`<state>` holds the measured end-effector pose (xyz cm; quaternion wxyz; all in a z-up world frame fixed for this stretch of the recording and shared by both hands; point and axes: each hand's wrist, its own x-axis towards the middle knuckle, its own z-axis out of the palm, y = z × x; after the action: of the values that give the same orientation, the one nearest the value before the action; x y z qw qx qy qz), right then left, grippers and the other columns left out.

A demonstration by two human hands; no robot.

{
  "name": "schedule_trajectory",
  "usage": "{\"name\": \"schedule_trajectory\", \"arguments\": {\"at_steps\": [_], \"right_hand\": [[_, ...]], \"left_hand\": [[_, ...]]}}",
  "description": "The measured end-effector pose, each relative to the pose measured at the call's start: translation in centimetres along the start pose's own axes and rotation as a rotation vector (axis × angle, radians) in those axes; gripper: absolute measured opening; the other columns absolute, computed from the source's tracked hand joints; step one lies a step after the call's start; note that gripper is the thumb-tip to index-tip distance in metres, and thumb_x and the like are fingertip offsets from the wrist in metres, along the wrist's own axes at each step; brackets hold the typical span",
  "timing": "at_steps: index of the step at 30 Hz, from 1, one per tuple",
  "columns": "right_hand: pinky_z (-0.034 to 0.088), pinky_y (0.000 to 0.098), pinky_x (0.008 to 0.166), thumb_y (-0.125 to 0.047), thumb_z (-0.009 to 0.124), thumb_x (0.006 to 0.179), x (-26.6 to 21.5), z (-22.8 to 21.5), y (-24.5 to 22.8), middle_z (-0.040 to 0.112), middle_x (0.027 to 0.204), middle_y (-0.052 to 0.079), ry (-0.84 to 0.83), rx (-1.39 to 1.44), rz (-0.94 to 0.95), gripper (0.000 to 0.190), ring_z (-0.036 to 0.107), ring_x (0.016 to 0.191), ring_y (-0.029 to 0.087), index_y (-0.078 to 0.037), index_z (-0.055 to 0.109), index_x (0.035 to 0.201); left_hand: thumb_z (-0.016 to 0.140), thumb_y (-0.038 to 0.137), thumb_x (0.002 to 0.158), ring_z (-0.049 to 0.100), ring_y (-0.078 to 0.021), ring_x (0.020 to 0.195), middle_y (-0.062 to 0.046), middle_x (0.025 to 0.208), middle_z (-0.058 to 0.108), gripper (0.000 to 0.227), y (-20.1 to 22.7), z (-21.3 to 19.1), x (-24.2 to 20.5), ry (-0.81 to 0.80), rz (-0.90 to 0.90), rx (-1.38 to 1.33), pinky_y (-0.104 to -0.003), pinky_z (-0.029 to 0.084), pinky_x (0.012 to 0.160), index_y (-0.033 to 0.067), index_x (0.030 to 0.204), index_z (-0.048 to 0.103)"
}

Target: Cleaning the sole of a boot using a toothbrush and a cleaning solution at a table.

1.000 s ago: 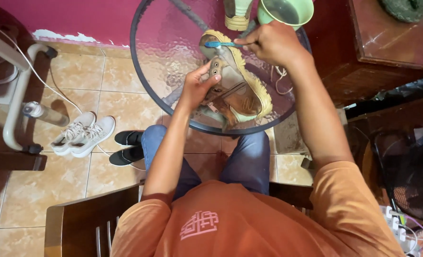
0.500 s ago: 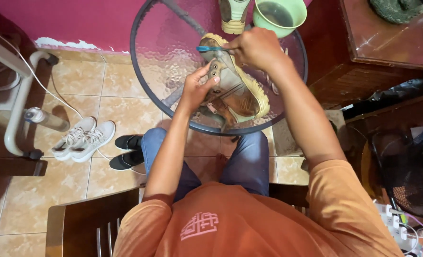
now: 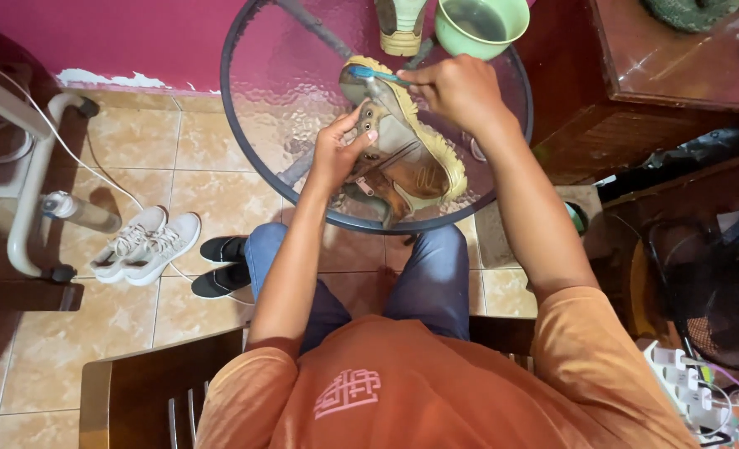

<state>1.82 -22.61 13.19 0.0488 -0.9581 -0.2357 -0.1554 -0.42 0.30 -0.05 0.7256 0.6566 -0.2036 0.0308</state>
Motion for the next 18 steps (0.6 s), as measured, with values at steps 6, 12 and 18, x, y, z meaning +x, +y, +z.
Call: {"name": "schedule_trajectory", "arguments": {"at_steps": [6,12,18], "right_hand": [[0.055,0.0609,0.084,-0.020,0.065,0.098,-7.7,-8.9,-2.8,0.078,0.097,0.014,-0.302,0.159,0.241,0.022,0.071,0.091,0.047,-0.029,0.080,0.112],[0.055,0.0515,0.090,-0.022,0.069,0.100,-15.5,-7.8,-2.5,0.075,0.117,0.005,-0.102,0.465,0.384,0.029,0.069,0.110,0.035,-0.032,0.074,0.127],[0.056,0.0431,0.093,-0.010,0.068,0.101,-20.2,-3.5,-4.0,0.075,0.119,0.008,0.119,0.670,0.524,0.033,0.071,0.108,0.026,-0.024,0.073,0.130]], "left_hand": [[0.085,0.007,0.089,0.062,-0.0105,0.103,-0.008,0.112,0.073,0.052,-1.9,0.1,0.3,0.090,0.061,-0.124,-0.032,0.058,0.093,0.0143,0.138,0.066],[0.085,0.014,0.090,0.066,-0.0086,0.095,-0.012,0.115,0.075,0.047,-0.6,-0.8,-0.2,0.134,-0.174,-0.268,-0.031,0.063,0.087,0.0089,0.134,0.067],[0.069,0.031,0.099,0.071,-0.0200,0.111,-0.016,0.124,0.068,0.062,5.8,-1.3,-6.5,0.160,-0.434,-0.459,-0.034,0.059,0.098,0.0028,0.150,0.049]]}}
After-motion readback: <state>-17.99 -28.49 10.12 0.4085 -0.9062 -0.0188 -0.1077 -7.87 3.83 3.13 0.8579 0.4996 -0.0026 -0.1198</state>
